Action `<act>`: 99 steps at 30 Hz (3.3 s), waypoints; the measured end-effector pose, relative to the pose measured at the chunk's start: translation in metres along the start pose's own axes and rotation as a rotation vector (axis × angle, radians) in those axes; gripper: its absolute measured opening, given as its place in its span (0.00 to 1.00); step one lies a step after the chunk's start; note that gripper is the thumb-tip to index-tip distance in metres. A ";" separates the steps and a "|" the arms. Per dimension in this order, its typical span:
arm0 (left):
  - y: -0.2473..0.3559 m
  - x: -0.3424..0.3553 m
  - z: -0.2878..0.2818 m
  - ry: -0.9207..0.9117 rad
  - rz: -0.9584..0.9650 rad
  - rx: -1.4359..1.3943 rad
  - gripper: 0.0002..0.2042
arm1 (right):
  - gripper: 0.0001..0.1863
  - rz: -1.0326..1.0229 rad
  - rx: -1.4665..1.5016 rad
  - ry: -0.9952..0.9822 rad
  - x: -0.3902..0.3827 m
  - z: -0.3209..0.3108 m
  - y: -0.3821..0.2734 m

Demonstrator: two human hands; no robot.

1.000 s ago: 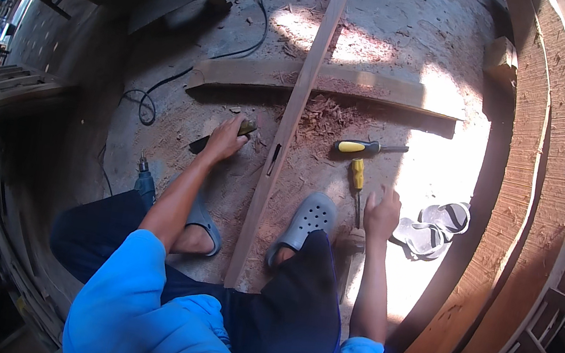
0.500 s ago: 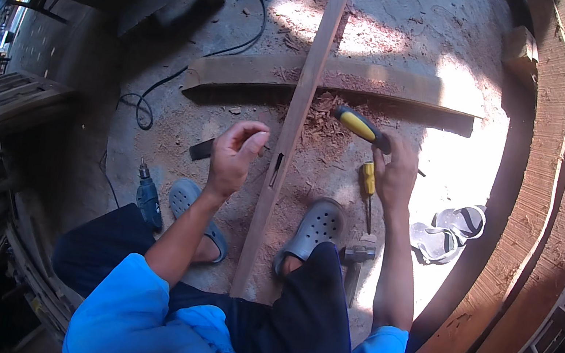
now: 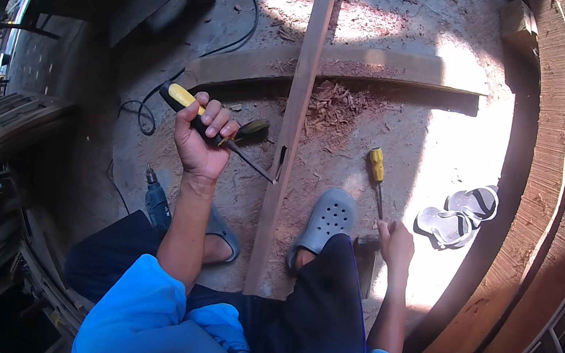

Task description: The person is sitting on the floor, using a chisel and hammer to carve a groove into a wooden plank. They repeatedly strike the chisel to remove wood and occasionally clear the debris with their hand.

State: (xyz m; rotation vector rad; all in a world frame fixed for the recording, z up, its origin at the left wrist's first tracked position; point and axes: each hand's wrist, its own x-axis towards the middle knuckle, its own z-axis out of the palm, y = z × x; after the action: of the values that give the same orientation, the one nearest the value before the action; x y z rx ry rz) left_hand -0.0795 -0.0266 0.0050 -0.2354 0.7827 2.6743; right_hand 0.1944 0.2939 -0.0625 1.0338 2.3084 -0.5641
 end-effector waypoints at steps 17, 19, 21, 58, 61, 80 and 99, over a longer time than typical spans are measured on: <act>0.017 -0.028 0.049 -0.008 0.065 0.776 0.11 | 0.25 0.206 0.316 -0.012 -0.052 0.098 0.060; 0.017 -0.033 0.049 -0.107 0.077 0.648 0.08 | 0.21 0.184 0.327 -0.030 -0.052 0.090 0.055; 0.012 -0.034 0.045 -0.198 0.116 0.621 0.10 | 0.17 0.210 0.405 -0.071 -0.053 0.082 0.050; -0.043 -0.028 0.012 -0.884 0.389 1.118 0.12 | 0.09 -1.561 0.205 0.190 -0.111 -0.155 -0.178; -0.045 -0.025 0.011 -0.873 0.365 1.150 0.12 | 0.06 -1.519 0.115 0.217 -0.100 -0.144 -0.196; -0.028 -0.023 0.018 -0.790 -0.150 1.022 0.11 | 0.10 -1.251 0.663 0.545 -0.207 -0.224 -0.190; -0.053 -0.086 0.006 -0.451 0.423 1.174 0.15 | 0.15 -0.501 0.447 0.268 -0.070 -0.058 -0.119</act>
State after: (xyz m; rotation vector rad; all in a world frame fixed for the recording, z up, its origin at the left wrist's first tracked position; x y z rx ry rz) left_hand 0.0195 -0.0054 0.0051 0.8499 2.1602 1.9549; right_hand 0.1237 0.2147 0.0434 0.7374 2.7713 -1.2505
